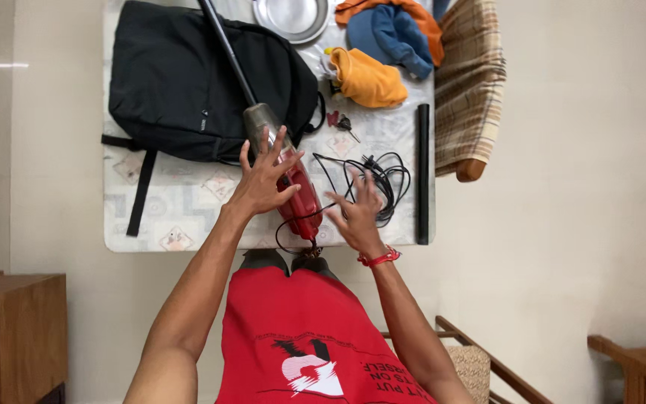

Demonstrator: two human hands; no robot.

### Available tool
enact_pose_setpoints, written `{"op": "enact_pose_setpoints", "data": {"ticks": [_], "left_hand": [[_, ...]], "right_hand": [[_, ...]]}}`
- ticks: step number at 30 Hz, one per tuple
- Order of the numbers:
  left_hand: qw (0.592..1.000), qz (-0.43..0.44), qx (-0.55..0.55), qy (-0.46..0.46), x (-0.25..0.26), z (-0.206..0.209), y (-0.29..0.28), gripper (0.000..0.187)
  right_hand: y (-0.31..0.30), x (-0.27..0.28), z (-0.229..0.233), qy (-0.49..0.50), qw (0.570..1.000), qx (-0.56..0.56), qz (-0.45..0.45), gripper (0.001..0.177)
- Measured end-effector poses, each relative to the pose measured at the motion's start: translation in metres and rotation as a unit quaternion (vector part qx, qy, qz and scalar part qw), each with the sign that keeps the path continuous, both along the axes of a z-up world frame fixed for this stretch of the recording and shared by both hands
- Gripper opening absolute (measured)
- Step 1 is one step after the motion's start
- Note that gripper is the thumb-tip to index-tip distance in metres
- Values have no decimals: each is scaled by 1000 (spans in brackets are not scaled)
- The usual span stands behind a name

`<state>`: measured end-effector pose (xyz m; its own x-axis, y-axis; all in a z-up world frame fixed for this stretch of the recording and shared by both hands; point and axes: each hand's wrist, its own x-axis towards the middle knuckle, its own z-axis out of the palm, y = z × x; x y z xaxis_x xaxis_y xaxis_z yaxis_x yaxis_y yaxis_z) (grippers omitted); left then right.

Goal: The person unplugs a vacuum cleaner, coils the power cord by hand, and then detaches the cleaning head and extension tubes from the main unit.

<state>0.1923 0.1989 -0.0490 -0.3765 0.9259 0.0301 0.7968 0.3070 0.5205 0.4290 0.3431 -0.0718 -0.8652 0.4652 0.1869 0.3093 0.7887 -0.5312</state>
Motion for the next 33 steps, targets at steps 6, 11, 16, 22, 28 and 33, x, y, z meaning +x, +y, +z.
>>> {"op": "enact_pose_setpoints", "data": {"ticks": [6, 11, 16, 22, 28, 33], "left_hand": [[999, 34, -18, 2, -14, -16, -15, 60], [999, 43, -1, 8, -35, -36, -18, 56], [999, -10, 25, 25, -58, -39, -14, 59], [997, -77, 14, -9, -84, -42, -13, 59], [983, -157, 31, 86, -120, -60, -10, 64], [969, -230, -32, 85, -131, -46, 0, 110]], "right_hand": [[18, 2, -23, -15, 993, -103, 47, 17], [69, 26, -35, -38, 991, -85, -101, 11], [57, 8, -22, -193, 954, -59, -223, 13], [7, -28, -8, -130, 948, -10, -292, 35], [-54, -94, 16, -6, 961, 51, -272, 25], [-94, -131, 38, 2, 919, -241, -312, 28]]}}
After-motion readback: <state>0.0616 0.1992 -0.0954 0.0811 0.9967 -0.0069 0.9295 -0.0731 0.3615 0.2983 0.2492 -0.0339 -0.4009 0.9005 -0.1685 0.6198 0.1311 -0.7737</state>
